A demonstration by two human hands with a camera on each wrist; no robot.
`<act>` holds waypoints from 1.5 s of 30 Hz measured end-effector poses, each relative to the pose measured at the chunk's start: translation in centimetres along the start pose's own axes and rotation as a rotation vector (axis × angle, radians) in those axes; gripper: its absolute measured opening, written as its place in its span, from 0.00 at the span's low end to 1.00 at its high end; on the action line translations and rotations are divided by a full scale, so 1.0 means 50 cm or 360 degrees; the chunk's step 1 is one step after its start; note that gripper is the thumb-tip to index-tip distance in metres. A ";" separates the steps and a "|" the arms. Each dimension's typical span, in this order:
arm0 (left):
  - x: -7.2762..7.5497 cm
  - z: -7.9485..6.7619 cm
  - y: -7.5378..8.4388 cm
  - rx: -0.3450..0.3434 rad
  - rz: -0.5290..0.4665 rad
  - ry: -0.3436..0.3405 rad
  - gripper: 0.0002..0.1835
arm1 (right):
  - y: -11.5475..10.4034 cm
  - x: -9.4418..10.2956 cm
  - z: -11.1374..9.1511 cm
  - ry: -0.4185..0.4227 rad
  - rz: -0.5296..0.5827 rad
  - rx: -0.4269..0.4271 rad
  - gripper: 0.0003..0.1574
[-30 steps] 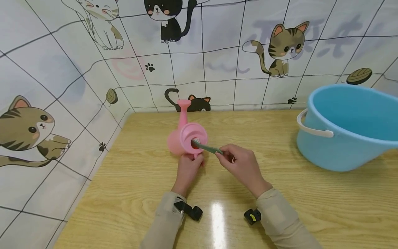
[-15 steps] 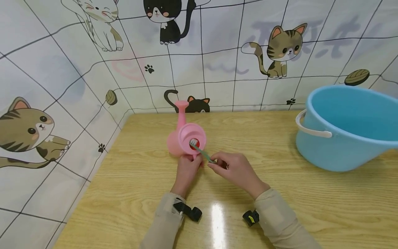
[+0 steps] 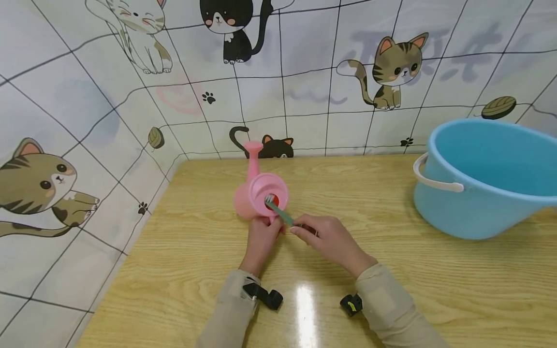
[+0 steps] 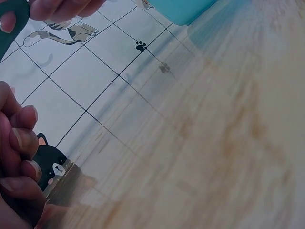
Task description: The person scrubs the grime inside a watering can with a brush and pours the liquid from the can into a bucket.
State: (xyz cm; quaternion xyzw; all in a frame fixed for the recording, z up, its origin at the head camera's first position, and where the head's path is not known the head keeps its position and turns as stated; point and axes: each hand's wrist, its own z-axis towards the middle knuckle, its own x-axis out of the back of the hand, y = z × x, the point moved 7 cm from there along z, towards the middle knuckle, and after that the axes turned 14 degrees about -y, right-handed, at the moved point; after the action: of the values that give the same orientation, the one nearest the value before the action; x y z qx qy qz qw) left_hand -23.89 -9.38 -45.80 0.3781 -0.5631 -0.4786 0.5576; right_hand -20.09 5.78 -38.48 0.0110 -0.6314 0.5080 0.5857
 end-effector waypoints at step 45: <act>-0.003 -0.002 0.003 0.0002 -0.0041 0.0030 0.12 | -0.019 0.022 -0.011 0.0081 -0.0270 0.0256 0.10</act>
State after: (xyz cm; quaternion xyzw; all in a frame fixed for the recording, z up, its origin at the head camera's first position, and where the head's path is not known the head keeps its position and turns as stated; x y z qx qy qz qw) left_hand -23.75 -9.19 -45.71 0.3902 -0.5533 -0.4816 0.5565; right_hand -19.46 6.35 -37.16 0.0985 -0.5704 0.5058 0.6396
